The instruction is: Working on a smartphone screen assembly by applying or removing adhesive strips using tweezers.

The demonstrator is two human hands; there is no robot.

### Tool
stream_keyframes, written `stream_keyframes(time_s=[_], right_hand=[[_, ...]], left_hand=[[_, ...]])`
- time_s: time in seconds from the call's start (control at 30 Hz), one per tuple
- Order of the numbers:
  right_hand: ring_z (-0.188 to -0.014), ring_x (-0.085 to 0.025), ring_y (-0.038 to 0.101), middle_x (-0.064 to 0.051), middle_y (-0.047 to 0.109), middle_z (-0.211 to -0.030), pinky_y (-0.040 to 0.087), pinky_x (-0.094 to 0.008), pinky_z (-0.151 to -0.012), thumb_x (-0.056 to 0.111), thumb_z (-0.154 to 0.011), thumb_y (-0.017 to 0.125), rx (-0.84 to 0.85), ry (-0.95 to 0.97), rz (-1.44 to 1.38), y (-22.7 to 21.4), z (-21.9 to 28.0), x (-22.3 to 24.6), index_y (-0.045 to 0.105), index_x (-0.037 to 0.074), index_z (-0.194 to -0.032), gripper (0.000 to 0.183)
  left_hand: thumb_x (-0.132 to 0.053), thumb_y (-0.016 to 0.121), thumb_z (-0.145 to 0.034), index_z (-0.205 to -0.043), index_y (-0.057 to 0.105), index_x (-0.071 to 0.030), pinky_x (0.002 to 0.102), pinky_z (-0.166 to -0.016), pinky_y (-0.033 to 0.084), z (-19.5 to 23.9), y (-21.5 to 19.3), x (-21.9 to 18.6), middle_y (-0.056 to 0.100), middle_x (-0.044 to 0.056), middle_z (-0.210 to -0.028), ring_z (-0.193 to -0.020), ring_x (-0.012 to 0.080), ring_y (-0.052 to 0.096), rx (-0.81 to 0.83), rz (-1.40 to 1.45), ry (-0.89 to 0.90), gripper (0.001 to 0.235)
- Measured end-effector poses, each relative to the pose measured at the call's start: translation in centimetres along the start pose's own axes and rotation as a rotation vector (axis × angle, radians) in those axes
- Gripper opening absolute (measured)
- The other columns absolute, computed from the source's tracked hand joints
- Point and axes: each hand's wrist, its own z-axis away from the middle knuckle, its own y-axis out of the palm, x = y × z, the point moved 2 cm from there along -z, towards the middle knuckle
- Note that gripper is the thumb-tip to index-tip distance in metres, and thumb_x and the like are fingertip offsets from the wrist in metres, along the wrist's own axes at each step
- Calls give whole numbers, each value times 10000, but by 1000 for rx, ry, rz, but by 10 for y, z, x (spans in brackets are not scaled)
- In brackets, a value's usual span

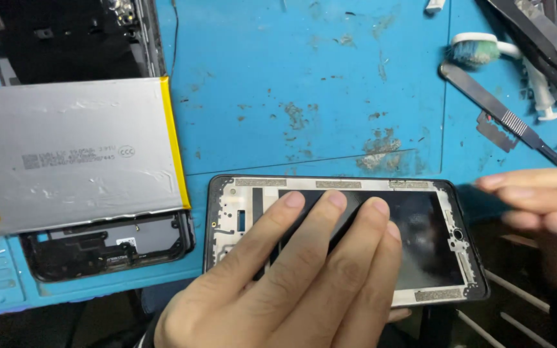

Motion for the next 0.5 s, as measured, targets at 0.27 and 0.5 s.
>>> stream_keyframes(time_s=[0.27,0.5], right_hand=[[-1214,-315,724,-288,678,-1376,616,-371,-1099,-123,-893,452,27,-203,290,84,5,52,628,-130,-1052,237],[-1156,-299,714,-248,671,-1420,587,-377,-1046,-175,-854,425,-20,-21,257,97,8,63,640,-177,-1092,321]], left_hand=[[-164,760,-994,-1139,796,-171,367,-982,594,1,6,-4,792,-20,-1233,-1151,176,734,22,-95,29,150],[-97,795,-959,-1095,821,-132,395,-961,612,3,6,-4,803,16,-1199,-1115,196,755,-10,-19,-8,143]])
